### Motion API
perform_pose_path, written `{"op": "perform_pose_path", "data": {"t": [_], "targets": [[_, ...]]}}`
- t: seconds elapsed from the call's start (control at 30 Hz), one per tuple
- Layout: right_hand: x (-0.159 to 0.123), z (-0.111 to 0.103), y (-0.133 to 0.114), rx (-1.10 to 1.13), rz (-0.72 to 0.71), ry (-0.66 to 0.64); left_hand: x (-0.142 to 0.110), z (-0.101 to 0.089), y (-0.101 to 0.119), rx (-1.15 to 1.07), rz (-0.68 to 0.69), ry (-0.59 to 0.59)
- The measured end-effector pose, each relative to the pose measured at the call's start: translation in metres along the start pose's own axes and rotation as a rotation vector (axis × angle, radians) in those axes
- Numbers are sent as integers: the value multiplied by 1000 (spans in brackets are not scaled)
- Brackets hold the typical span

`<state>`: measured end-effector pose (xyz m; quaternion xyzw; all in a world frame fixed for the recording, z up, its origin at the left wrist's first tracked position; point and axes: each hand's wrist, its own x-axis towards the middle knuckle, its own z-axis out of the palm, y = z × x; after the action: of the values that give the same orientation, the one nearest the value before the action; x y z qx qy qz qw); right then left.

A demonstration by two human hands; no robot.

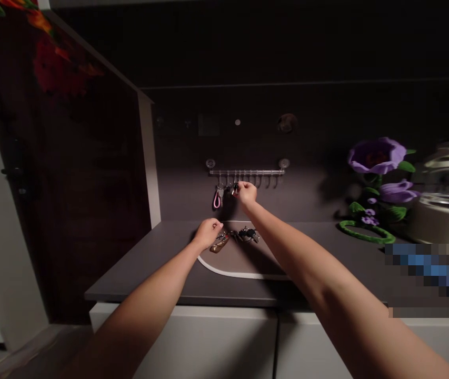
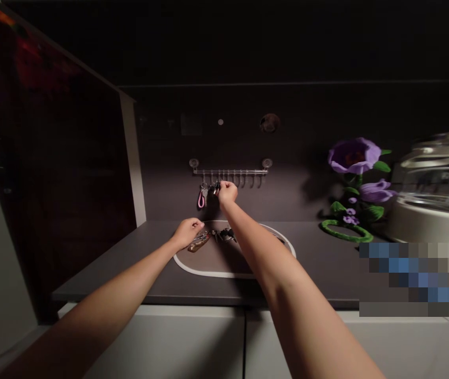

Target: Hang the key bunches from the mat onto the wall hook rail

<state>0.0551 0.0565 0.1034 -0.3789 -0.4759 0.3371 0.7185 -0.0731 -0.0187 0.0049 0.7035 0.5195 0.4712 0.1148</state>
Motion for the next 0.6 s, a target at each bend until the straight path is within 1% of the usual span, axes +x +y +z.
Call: {"op": "perform_pose_path", "data": {"t": [0.17,0.33,0.6], "targets": [[6,9,1,31,58,66,2,0,-3,18,10,-8],[8,14,2,76,126,142,3,1,-5,31,10,-18],[7,17,2,178,199,165,3,1,-5,33,3,-27]]}}
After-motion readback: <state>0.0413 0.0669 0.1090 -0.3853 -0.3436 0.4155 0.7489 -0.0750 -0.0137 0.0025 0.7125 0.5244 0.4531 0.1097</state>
